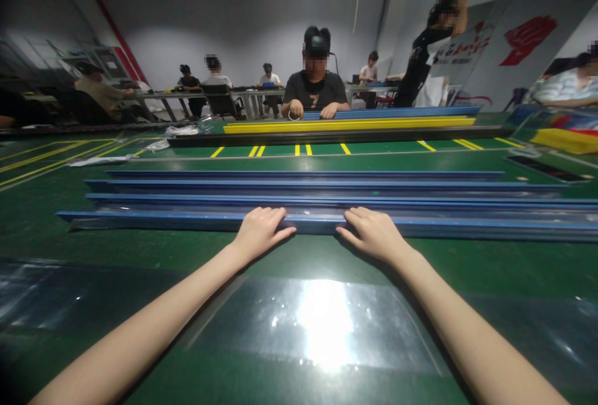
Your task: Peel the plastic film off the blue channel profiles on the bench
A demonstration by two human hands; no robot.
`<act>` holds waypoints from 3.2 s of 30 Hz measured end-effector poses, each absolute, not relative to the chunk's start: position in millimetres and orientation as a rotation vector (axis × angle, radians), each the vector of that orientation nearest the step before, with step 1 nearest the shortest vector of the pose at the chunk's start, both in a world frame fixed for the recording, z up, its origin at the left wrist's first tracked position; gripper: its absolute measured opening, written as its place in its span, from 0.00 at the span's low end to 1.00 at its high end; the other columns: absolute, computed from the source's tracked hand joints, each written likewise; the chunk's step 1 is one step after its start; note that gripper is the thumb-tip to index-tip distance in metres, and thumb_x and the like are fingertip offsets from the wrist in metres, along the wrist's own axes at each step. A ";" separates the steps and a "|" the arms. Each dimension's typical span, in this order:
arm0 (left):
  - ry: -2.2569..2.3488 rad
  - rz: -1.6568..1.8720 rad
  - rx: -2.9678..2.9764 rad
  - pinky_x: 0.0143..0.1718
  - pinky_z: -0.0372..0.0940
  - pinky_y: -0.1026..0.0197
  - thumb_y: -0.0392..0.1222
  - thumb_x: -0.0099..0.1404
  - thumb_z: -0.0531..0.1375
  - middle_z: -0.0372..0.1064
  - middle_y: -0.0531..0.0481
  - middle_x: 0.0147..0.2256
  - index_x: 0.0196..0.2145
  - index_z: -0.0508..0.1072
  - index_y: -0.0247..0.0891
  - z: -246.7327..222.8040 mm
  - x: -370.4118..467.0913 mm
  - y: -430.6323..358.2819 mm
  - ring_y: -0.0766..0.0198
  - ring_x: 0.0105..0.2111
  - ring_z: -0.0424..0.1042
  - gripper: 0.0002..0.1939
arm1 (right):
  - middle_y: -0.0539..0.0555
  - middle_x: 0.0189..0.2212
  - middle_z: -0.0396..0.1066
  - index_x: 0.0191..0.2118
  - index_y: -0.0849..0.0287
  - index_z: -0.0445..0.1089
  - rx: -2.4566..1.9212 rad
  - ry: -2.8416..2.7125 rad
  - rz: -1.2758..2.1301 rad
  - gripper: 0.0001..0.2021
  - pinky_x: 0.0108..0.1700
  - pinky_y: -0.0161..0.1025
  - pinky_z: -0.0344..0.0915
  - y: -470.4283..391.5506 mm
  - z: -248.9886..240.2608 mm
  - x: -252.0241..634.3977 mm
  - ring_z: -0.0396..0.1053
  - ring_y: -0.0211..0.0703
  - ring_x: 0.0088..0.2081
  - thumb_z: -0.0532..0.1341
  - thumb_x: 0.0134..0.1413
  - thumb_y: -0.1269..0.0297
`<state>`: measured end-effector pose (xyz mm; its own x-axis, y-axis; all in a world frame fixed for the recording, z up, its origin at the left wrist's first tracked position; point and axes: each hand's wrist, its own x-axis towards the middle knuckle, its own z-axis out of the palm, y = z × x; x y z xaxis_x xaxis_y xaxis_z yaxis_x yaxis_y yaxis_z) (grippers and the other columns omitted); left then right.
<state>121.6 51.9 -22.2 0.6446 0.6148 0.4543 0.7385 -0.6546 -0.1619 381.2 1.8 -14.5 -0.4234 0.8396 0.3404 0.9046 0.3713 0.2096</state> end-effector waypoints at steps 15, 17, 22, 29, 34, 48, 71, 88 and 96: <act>-1.327 -0.433 -2.570 0.28 0.55 0.63 0.63 0.56 0.50 0.70 0.48 0.25 0.29 0.67 0.38 -12.0 121.7 54.1 0.59 0.28 0.69 0.24 | 0.55 0.29 0.68 0.30 0.58 0.63 -1.590 -2.456 -0.552 0.17 0.30 0.34 0.53 1.9 -14.9 381.0 0.65 0.41 0.32 0.44 0.57 0.53; -1.319 -0.464 -2.549 0.28 0.54 0.63 0.63 0.56 0.50 0.69 0.48 0.25 0.28 0.67 0.37 -14.4 121.6 53.5 0.60 0.28 0.69 0.24 | 0.55 0.29 0.68 0.31 0.58 0.63 -1.598 -2.454 -0.549 0.17 0.30 0.34 0.53 1.9 -14.9 381.0 0.65 0.41 0.32 0.44 0.57 0.52; -1.179 -0.533 -2.489 0.30 0.53 0.60 0.59 0.60 0.49 0.69 0.47 0.26 0.30 0.66 0.36 -22.7 121.6 51.4 0.60 0.29 0.67 0.22 | 0.55 0.30 0.68 0.31 0.58 0.63 -1.610 -2.464 -0.531 0.17 0.30 0.35 0.53 1.8 -14.3 381.3 0.65 0.41 0.33 0.44 0.57 0.52; -1.082 -0.566 -2.474 0.31 0.52 0.59 0.57 0.62 0.47 0.69 0.47 0.29 0.31 0.66 0.36 -27.8 120.6 52.2 0.60 0.30 0.65 0.21 | 0.55 0.30 0.68 0.31 0.58 0.63 -1.601 -2.458 -0.513 0.17 0.30 0.35 0.53 2.1 -14.3 381.8 0.65 0.42 0.32 0.45 0.57 0.53; -1.072 -0.567 -2.477 0.31 0.51 0.59 0.56 0.63 0.46 0.68 0.46 0.29 0.31 0.67 0.36 -28.6 120.5 52.3 0.60 0.31 0.65 0.21 | 0.55 0.30 0.68 0.31 0.58 0.63 -1.608 -2.466 -0.511 0.17 0.30 0.34 0.53 2.3 -14.2 381.6 0.65 0.41 0.32 0.44 0.57 0.52; -1.078 -0.593 -2.497 0.32 0.51 0.58 0.56 0.63 0.46 0.70 0.47 0.33 0.34 0.67 0.35 -28.9 120.9 51.7 0.61 0.32 0.66 0.21 | 0.55 0.31 0.69 0.32 0.58 0.63 -1.625 -2.467 -0.513 0.17 0.30 0.35 0.53 1.7 -13.1 381.2 0.65 0.42 0.33 0.44 0.57 0.52; -1.109 -0.606 -2.504 0.32 0.52 0.58 0.56 0.62 0.47 0.71 0.46 0.31 0.37 0.69 0.35 -29.3 121.2 52.1 0.60 0.32 0.66 0.21 | 0.55 0.30 0.69 0.32 0.57 0.64 -1.617 -2.460 -0.510 0.17 0.30 0.35 0.54 1.8 -13.5 380.8 0.65 0.42 0.33 0.44 0.57 0.53; -1.061 -0.585 -2.448 0.31 0.51 0.58 0.55 0.63 0.46 0.69 0.46 0.29 0.31 0.68 0.35 -29.6 121.1 52.3 0.59 0.31 0.65 0.21 | 0.56 0.31 0.69 0.32 0.58 0.63 -1.638 -2.475 -0.520 0.18 0.30 0.35 0.54 1.8 -12.9 380.5 0.66 0.42 0.34 0.43 0.57 0.52; -1.036 -0.603 -2.421 0.31 0.51 0.58 0.55 0.63 0.46 0.68 0.47 0.28 0.31 0.68 0.35 -30.6 121.4 52.6 0.60 0.30 0.65 0.21 | 0.56 0.31 0.69 0.32 0.58 0.64 -1.633 -2.474 -0.532 0.18 0.31 0.34 0.54 1.9 -13.2 380.3 0.65 0.42 0.34 0.44 0.57 0.52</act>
